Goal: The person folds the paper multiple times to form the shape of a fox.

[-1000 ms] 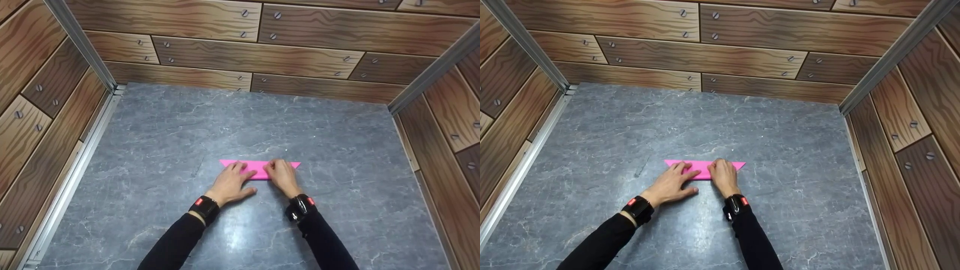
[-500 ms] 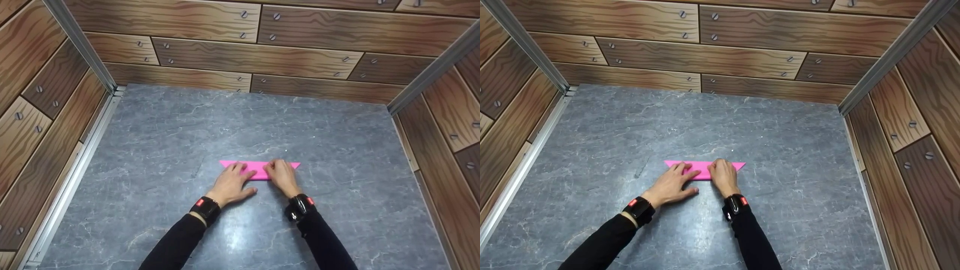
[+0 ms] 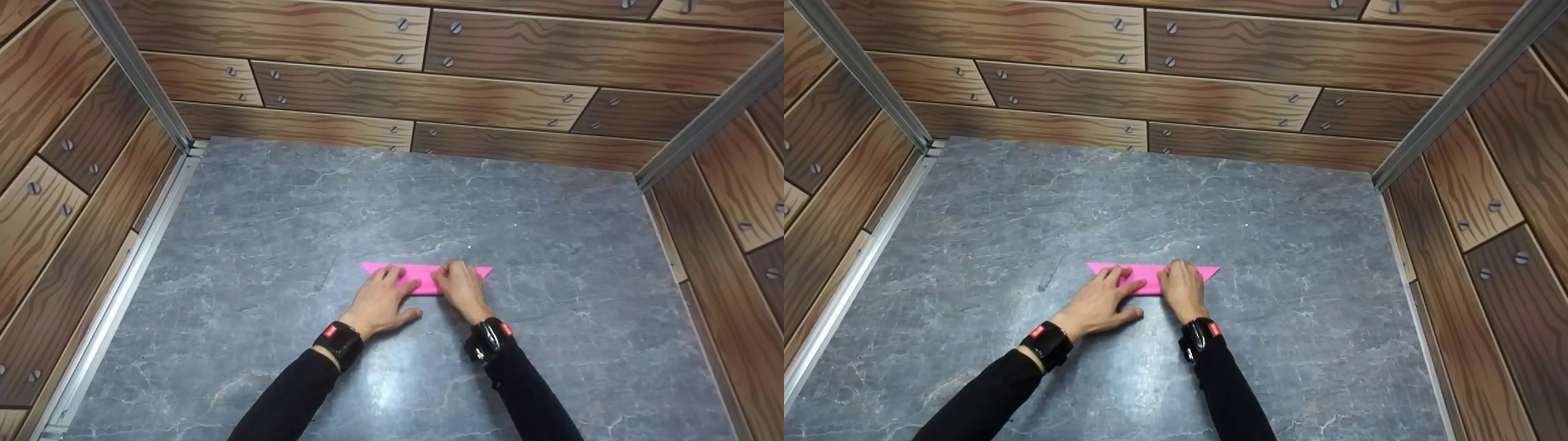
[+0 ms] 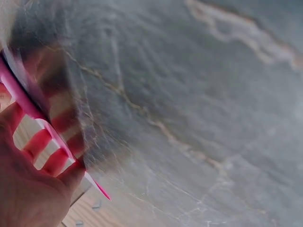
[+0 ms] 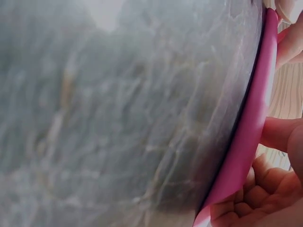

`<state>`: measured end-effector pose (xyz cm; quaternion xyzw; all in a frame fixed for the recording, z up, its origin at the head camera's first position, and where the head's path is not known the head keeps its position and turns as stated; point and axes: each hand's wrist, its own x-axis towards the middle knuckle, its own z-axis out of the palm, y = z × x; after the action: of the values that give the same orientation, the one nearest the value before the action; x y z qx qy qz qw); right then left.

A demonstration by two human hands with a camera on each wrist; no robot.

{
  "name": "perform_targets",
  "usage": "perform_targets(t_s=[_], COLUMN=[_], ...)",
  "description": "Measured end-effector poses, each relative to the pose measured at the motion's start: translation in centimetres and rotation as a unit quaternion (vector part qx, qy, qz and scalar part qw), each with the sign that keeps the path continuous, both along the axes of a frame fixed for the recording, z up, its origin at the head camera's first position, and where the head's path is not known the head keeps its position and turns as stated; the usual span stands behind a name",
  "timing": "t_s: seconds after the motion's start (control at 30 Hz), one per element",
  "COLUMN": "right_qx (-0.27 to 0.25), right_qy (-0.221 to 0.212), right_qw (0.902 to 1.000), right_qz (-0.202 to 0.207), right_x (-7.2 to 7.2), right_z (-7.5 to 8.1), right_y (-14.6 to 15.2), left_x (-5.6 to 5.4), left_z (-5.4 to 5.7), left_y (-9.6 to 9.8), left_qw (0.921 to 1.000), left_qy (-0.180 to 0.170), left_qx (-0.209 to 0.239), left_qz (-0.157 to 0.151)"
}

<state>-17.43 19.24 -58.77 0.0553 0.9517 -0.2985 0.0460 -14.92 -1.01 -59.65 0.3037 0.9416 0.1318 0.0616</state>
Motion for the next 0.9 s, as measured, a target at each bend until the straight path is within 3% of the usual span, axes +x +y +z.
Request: perform_targets(t_s=[0.3,0.5,0.67,0.9], right_qx=[0.001,0.007,0.03,0.054], right_qy=[0.005,0.042,0.065,0.028], right_qw=[1.0,0.9985,0.9948,0.9935], right_qz=[0.002,0.033,0.072,0.096], right_x=[0.0,0.4,1.3,1.9], right_z=[0.0,-0.2,0.7,1.7], right_y=[0.0,0.1,-0.2,-0.8], left_x=[0.0,0.1,0.2,0.3], left_z=[-0.1,0.0,0.0,-0.1], left_y=[0.0,0.0,0.0,0.0], left_qw=[0.9998,0.9998,0.9998,0.9999], left_qy=[-0.008,-0.008,-0.005,-0.006], left_qx=[-0.016,-0.017,-0.017,-0.014], left_qz=[0.004,0.003,0.002,0.004])
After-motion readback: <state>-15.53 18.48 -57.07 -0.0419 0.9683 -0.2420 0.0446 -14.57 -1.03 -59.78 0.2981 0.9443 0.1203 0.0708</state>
